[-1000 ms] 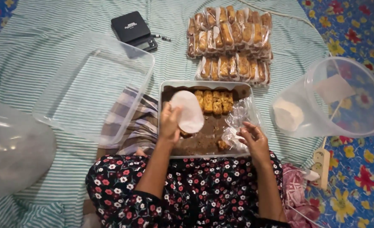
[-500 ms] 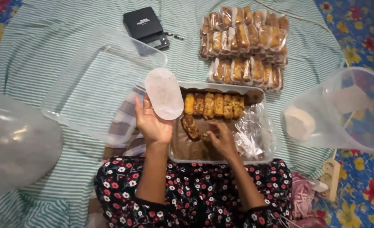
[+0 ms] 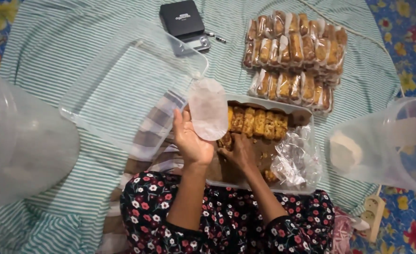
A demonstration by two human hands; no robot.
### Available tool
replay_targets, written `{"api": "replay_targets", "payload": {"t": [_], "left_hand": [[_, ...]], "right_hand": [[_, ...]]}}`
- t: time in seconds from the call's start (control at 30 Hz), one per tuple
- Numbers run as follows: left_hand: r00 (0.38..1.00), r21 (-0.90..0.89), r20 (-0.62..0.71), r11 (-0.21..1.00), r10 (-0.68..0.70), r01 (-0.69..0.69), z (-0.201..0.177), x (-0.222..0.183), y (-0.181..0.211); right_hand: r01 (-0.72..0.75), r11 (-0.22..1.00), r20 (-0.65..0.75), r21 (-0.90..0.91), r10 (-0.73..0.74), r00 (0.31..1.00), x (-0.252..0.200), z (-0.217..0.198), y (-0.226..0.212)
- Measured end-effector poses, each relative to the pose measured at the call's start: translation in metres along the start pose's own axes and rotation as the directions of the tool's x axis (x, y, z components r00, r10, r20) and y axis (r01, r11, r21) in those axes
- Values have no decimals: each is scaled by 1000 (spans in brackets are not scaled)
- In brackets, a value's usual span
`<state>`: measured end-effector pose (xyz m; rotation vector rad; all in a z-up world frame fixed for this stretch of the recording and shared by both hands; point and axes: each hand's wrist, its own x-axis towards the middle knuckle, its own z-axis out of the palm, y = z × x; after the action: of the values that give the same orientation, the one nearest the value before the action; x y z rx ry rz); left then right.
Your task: Individually packaging long biscuits into plastic bags from a metal tray.
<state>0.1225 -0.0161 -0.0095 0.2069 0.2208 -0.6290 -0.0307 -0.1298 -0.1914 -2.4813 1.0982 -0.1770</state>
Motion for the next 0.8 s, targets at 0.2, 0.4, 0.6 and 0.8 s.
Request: {"api": "replay_targets", "payload": {"t": [0.2,0.4,0.6,0.8], "left_hand": [[1000,20,-17,1000,9,-8,9,-6,0],[999,36,-30,999,18,-17,11,-9,-3],[999,48,-34,999,16,-15,12,-10,-5],[1000,61,-24,998,15,-14,5,-8,-7]], "right_hand": [[55,991,-155,-118,-73,985,10,36,25],[-28,986,-79,-163,15,997,10,16,8],[-66,986,-31,-153,63,998,9,7,-3],[-66,987,-46,-145,60,997,8,-4,-18]]}}
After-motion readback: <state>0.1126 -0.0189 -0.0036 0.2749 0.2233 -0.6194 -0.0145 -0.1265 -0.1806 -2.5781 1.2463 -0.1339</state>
